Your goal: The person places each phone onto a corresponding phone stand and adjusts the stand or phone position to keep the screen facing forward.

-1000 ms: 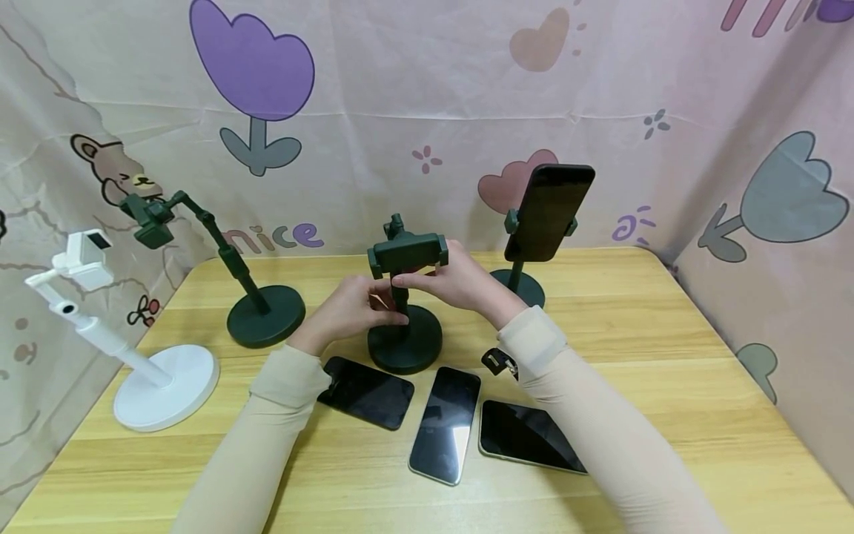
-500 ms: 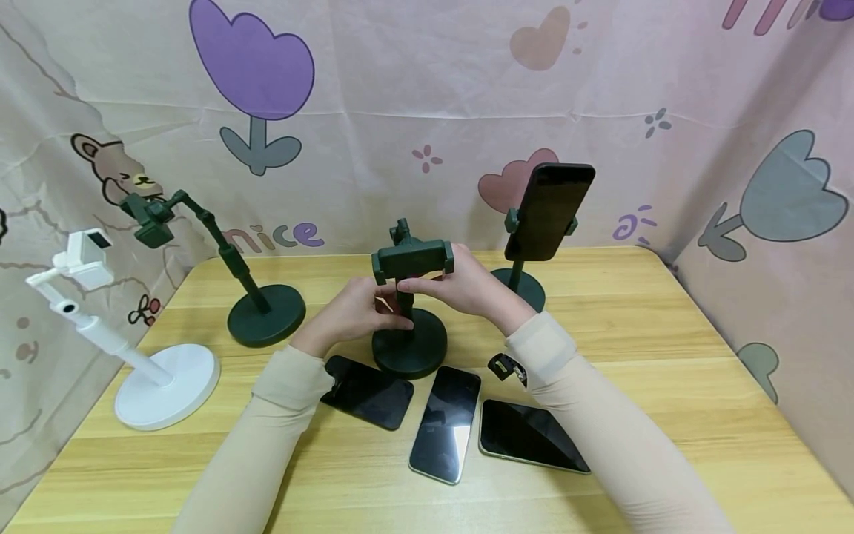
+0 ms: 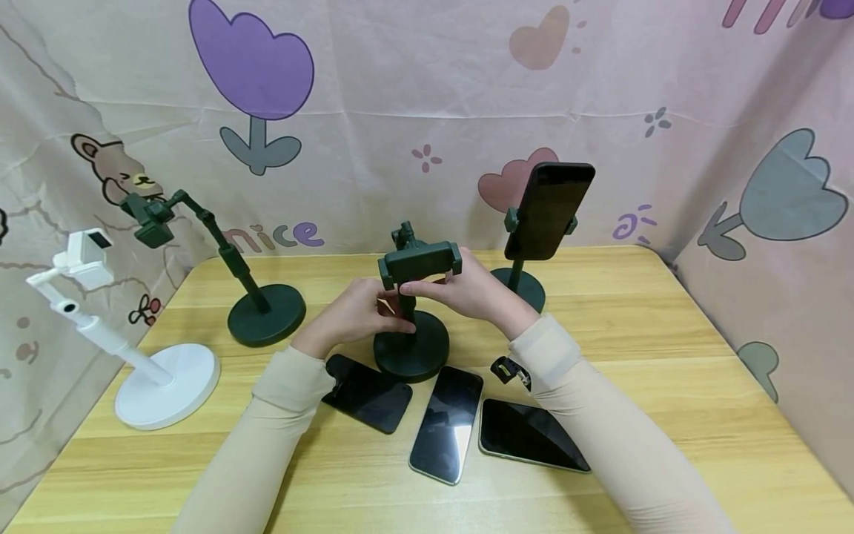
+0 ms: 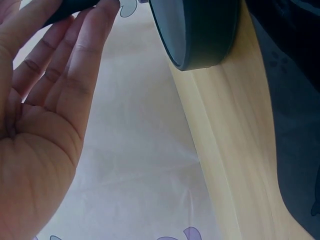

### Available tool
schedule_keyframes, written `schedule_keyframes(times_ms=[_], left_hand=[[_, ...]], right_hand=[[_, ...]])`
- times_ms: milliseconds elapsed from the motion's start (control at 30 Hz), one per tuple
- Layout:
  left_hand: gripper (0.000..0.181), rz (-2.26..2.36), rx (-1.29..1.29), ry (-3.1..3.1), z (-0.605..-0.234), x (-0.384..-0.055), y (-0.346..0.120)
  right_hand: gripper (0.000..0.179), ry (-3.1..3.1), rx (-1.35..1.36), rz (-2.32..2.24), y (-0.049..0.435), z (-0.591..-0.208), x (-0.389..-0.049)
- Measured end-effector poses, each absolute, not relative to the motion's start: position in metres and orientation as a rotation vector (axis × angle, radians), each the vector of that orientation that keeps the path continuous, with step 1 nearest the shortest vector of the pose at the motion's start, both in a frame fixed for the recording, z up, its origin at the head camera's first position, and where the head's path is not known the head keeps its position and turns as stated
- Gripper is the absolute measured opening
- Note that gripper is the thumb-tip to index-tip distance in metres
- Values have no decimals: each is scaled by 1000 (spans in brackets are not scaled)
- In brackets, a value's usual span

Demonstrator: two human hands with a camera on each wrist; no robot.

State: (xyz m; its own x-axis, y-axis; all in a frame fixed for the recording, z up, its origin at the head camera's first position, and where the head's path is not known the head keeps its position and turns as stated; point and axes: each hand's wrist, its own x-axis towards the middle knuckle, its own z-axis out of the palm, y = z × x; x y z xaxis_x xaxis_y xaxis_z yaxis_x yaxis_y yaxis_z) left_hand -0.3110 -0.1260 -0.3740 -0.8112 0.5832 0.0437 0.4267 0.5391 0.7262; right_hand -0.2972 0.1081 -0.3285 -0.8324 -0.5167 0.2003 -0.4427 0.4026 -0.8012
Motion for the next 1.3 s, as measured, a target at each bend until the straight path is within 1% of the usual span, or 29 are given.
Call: schedule_keyframes(times_ms=[200, 367, 667, 900, 1300], left_hand=[[32, 1107, 851, 2584, -373, -310, -126], [33, 1101, 855, 2585, -373, -310, -126], [26, 1117, 852, 2564, -372, -310, -126], [27, 1098, 840, 2596, -368, -308, -127], [24, 1107, 829, 2619, -358, -304, -130]], right_hand=[[32, 2577, -870, -1401, 109, -328, -297], [31, 2591, -866, -1380, 109, -329, -297], [38, 2600, -965, -1234, 119, -329, -287], [55, 2526, -928, -977, 136, -324, -267], [66, 2533, -868, -715, 170, -326, -223]])
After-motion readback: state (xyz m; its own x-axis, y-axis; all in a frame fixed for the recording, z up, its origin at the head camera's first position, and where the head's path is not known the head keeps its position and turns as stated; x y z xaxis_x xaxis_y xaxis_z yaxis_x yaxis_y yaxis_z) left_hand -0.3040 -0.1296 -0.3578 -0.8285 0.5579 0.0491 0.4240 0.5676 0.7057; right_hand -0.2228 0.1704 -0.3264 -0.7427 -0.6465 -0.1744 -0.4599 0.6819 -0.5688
